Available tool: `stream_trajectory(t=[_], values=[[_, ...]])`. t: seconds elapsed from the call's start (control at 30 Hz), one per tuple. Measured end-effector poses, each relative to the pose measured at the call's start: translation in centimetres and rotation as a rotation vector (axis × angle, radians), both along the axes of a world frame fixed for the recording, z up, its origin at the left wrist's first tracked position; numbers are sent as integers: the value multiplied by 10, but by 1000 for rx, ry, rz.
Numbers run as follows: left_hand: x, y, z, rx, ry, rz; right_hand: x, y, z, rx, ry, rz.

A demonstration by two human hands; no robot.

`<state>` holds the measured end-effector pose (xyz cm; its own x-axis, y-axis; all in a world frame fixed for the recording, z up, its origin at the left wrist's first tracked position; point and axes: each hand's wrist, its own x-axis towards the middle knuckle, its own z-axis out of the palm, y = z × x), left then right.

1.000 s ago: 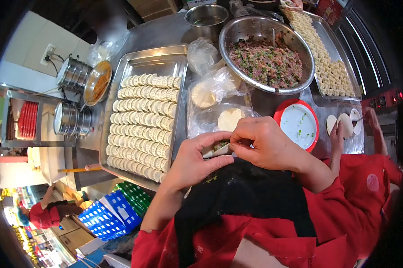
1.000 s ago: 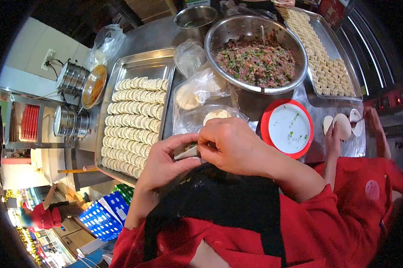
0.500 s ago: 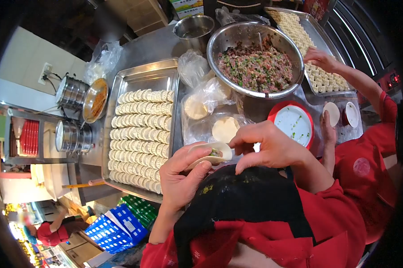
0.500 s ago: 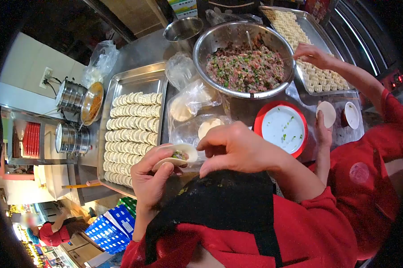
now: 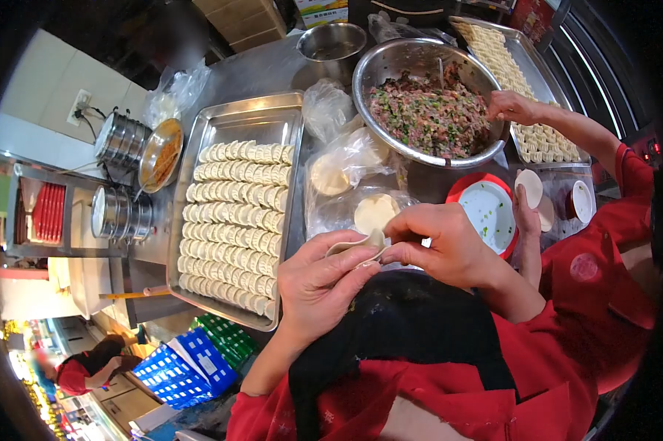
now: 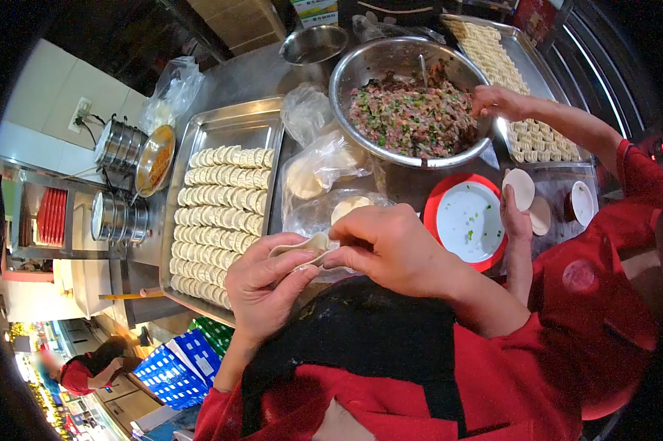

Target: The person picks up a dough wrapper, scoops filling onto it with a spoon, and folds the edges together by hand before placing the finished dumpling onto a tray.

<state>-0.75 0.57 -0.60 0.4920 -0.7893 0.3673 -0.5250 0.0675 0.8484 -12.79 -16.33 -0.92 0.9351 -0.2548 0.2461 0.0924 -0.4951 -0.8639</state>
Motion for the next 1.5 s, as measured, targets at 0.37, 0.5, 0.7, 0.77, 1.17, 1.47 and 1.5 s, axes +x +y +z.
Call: stream_trajectory(t=[0.37,0.5,0.7,0.77,1.17,1.47,1.5], values=[[3,0,-1,-24,14,-6,7,3,0,207,29,37],[3,-2,0,-6,-48,43,11,6,-2,-62,-149,18],[1,-5,2,53,-8,96,11,10,-2,-126,-172,11],[2,-5,3,63,12,75,10,12,-2,-90,-145,-13],[6,-7,1,59,72,-40,8,8,-10,-92,-196,-52],[4,-8,0,29,-1,-25,9,10,-2,-50,-152,-80],[5,-9,0,30,-3,-51,9,10,-3,-79,-187,-72]])
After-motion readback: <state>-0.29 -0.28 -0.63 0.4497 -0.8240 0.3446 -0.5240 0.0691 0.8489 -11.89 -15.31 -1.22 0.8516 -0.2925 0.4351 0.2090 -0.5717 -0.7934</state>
